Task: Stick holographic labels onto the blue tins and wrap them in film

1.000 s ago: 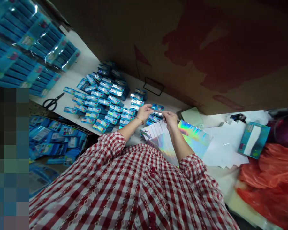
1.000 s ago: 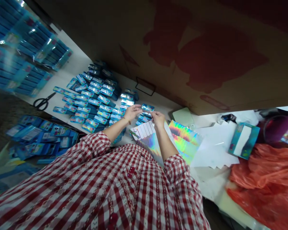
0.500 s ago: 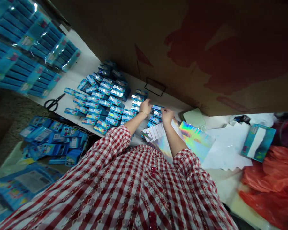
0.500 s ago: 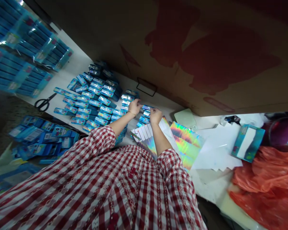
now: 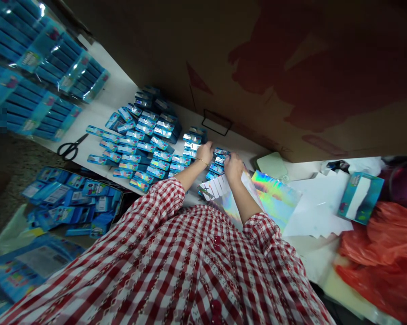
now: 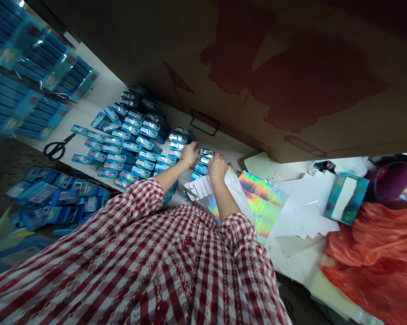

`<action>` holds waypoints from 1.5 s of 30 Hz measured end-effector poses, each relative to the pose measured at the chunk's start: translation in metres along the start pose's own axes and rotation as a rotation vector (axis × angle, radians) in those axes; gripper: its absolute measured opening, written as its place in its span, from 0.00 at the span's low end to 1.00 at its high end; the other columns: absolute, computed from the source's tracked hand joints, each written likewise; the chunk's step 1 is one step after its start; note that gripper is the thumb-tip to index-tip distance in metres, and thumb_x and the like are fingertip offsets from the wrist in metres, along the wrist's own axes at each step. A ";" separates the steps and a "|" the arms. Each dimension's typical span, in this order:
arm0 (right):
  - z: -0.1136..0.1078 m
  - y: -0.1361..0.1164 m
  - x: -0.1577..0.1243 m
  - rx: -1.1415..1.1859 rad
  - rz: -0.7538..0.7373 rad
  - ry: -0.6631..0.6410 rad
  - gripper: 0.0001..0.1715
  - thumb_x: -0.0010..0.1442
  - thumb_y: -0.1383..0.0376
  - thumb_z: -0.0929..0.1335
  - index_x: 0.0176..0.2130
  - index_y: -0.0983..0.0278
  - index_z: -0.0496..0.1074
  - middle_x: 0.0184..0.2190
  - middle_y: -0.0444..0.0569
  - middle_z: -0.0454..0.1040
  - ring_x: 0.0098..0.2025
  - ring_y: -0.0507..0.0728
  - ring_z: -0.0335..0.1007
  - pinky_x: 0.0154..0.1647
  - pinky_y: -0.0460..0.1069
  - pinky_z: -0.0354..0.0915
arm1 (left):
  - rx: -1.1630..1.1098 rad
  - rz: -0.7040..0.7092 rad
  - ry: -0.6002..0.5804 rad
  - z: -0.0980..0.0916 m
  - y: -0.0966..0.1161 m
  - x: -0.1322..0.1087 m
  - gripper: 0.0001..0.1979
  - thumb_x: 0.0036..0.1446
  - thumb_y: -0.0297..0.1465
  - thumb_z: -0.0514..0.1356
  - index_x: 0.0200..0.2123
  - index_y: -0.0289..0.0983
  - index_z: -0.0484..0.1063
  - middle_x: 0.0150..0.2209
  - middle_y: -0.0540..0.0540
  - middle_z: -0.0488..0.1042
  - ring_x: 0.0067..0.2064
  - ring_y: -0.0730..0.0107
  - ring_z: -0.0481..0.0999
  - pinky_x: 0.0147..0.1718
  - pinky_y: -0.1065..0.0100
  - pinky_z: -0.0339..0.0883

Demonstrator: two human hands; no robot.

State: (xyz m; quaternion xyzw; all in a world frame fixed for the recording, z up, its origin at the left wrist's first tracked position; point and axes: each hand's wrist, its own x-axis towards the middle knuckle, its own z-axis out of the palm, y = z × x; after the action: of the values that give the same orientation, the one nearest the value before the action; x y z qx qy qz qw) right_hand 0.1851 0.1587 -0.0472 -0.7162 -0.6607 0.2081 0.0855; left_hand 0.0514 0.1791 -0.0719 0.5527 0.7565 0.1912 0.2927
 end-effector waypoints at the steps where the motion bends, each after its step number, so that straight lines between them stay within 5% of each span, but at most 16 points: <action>1: -0.002 0.001 -0.004 -0.051 -0.058 -0.010 0.21 0.60 0.67 0.58 0.50 0.64 0.70 0.40 0.58 0.73 0.36 0.61 0.71 0.36 0.52 0.63 | 0.000 0.003 0.005 0.000 0.001 -0.003 0.18 0.56 0.25 0.53 0.49 0.35 0.71 0.44 0.39 0.77 0.47 0.59 0.75 0.48 0.63 0.65; 8: -0.009 0.007 0.001 -0.085 -0.207 0.014 0.25 0.60 0.69 0.56 0.53 0.60 0.69 0.46 0.57 0.67 0.43 0.62 0.67 0.40 0.52 0.63 | -0.005 0.030 -0.035 -0.002 0.005 -0.019 0.22 0.52 0.21 0.51 0.52 0.32 0.69 0.46 0.39 0.76 0.49 0.60 0.74 0.50 0.64 0.65; 20: -0.014 0.012 0.049 0.025 -0.392 -0.232 0.14 0.54 0.69 0.65 0.39 0.59 0.78 0.46 0.49 0.70 0.47 0.58 0.65 0.50 0.49 0.60 | 0.071 0.066 -0.118 -0.005 0.011 -0.019 0.21 0.55 0.29 0.58 0.54 0.36 0.67 0.48 0.42 0.74 0.49 0.63 0.73 0.49 0.67 0.64; 30: -0.018 -0.004 0.057 -0.047 -0.144 -0.366 0.11 0.54 0.67 0.65 0.36 0.63 0.76 0.37 0.51 0.77 0.42 0.57 0.71 0.40 0.47 0.62 | 0.219 0.058 -0.237 -0.011 0.016 -0.011 0.21 0.56 0.30 0.56 0.54 0.41 0.67 0.47 0.43 0.75 0.50 0.63 0.73 0.47 0.67 0.65; 38: -0.023 -0.006 0.048 -0.236 -0.001 -0.309 0.18 0.58 0.65 0.63 0.47 0.66 0.70 0.40 0.58 0.75 0.44 0.63 0.70 0.41 0.52 0.63 | 0.301 0.056 -0.277 -0.013 0.017 -0.010 0.14 0.57 0.33 0.55 0.44 0.37 0.74 0.42 0.39 0.77 0.47 0.60 0.75 0.45 0.66 0.66; 45: -0.026 0.008 0.012 -0.405 -0.393 -0.201 0.23 0.62 0.68 0.55 0.52 0.63 0.68 0.48 0.59 0.69 0.48 0.63 0.64 0.45 0.54 0.57 | 0.320 0.139 -0.165 -0.009 0.017 -0.020 0.17 0.60 0.29 0.49 0.49 0.32 0.68 0.45 0.37 0.73 0.46 0.61 0.74 0.44 0.66 0.66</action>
State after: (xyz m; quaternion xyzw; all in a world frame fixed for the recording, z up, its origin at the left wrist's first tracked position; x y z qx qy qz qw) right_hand 0.2034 0.1733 -0.0293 -0.5528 -0.8199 0.1215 -0.0863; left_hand 0.0623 0.1657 -0.0500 0.6568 0.7108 0.0422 0.2484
